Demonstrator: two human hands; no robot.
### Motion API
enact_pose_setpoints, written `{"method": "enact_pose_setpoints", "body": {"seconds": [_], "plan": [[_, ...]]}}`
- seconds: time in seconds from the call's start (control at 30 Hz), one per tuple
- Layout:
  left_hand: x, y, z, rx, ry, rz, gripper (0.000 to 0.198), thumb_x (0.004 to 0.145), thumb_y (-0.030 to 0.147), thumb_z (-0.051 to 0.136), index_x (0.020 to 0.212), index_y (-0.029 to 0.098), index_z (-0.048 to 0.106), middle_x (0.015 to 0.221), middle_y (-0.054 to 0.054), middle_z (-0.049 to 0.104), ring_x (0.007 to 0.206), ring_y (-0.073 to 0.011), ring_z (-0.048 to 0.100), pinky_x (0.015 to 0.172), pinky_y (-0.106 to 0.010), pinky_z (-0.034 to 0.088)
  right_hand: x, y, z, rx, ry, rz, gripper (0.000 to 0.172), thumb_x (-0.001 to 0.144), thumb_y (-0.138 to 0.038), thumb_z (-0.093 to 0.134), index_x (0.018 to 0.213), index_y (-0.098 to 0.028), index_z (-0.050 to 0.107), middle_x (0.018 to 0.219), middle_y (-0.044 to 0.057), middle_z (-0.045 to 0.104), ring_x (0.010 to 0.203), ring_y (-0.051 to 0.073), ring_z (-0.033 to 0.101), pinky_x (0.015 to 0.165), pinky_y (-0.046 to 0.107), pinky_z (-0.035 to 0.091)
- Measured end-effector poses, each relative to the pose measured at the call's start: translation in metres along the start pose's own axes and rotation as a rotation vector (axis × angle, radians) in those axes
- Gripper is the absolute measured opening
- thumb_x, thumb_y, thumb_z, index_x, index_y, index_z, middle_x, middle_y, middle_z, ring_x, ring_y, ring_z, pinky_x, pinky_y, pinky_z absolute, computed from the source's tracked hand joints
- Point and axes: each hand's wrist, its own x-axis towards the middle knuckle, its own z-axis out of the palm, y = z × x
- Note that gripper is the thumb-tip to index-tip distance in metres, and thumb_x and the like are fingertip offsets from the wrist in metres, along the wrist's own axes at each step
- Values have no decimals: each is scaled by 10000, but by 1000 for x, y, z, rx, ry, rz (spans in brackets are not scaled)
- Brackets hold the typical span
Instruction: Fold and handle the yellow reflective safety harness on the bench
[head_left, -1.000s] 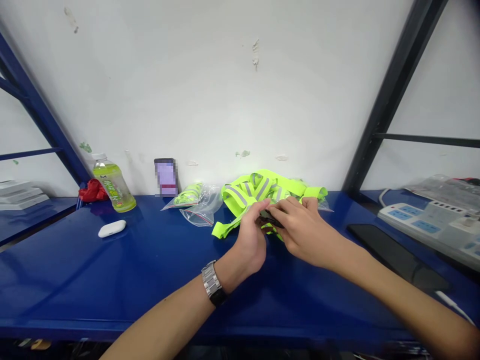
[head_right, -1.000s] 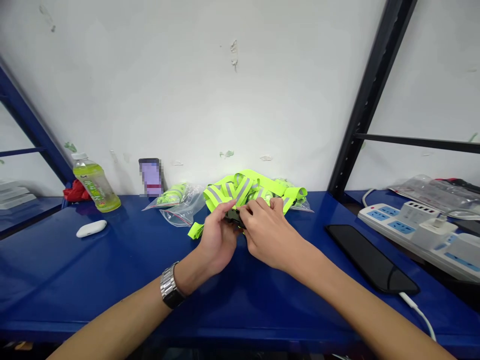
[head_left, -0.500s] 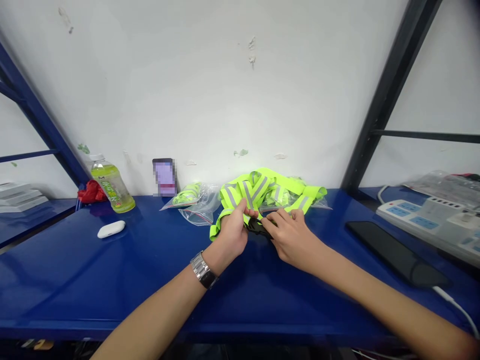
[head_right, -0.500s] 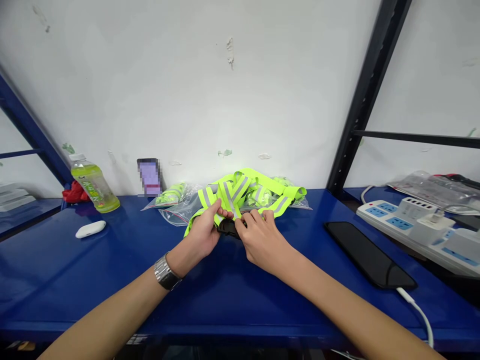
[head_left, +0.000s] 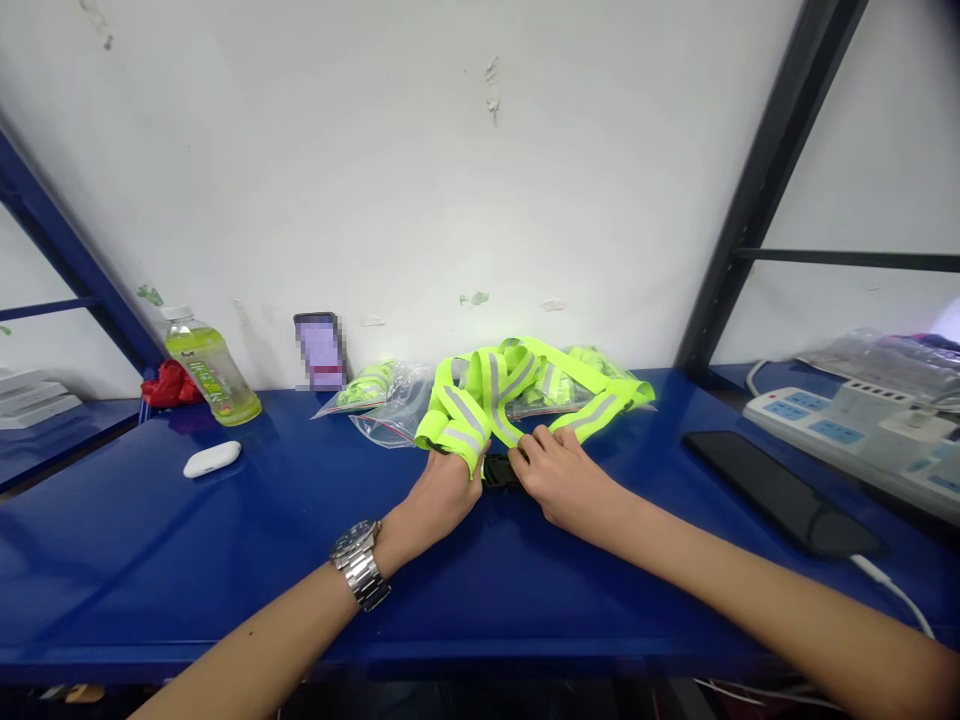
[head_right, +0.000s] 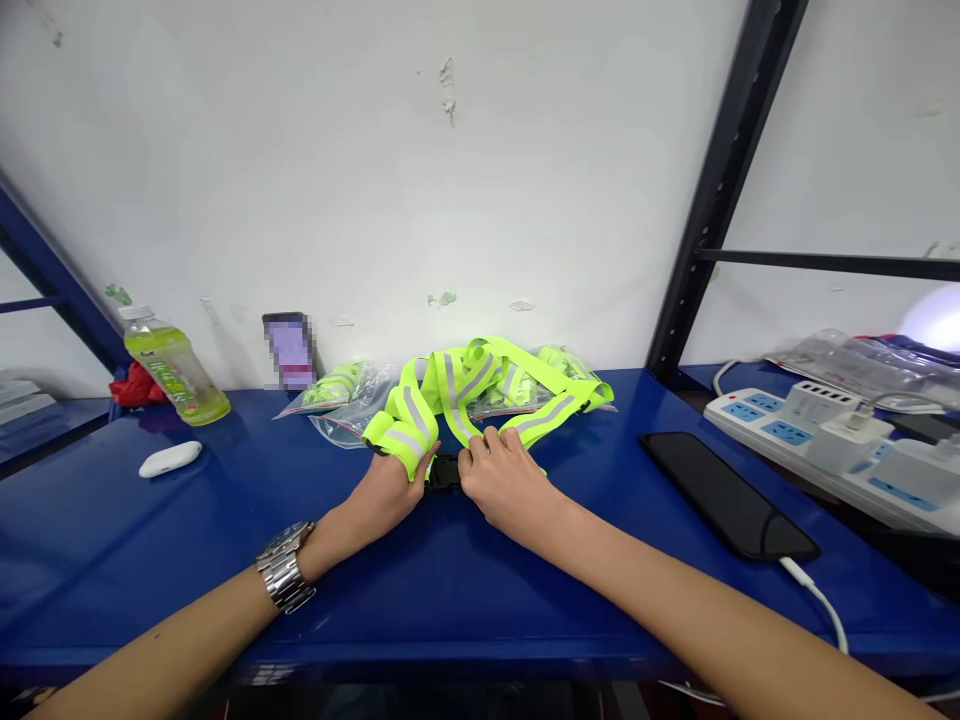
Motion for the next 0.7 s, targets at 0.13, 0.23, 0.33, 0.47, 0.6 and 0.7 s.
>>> {"method": "enact_pose_setpoints", "body": {"seconds": [0.13,0.23,0.33,0.47,0.6,0.7], "plan": [[-2,3,1,-1,-110,22,25,790,243,609,804,232,626,942,-112,658,1068,-287,544,1028,-384,358,6,-1,1,22,9,-26,171,786,-59,536,919,-122,623,844,132,589,817,270,488,693,390,292],[-6,9,0,-92,-169,-3,69,773,293,645,772,234,610,885,-107,659,1048,-295,557,1044,-378,342,8,0,0,48,-4,-52,127,783,-57,553,840,-136,635,830,134,595,817,270,490,687,389,294],[-10,15,-3,-202,-203,-49,130,766,348,663,770,229,610,900,-113,668,1022,-300,577,1010,-360,377,8,-1,0,70,-15,-47,107,764,-70,592,826,-143,641,838,134,597,839,277,489,690,386,299],[-11,22,-10,-120,-287,-23,207,793,401,652,915,233,643,959,-89,681,979,-282,610,946,-331,419,7,-3,4,70,-6,-27,142,786,-63,553,865,-142,641,869,141,592,864,286,489,693,390,306],[-8,25,-9,248,-412,86,309,813,475,621,940,196,665,908,-122,684,874,-308,641,876,-350,427,6,1,6,102,-15,-36,131,805,-91,533,887,-124,630,878,140,585,887,293,489,699,395,309],[-5,21,-7,406,-429,187,254,844,397,587,861,159,677,836,-161,677,799,-329,648,837,-372,424,2,10,4,173,-23,-75,115,793,-89,536,870,-126,614,897,119,580,920,274,489,742,398,317]]}}
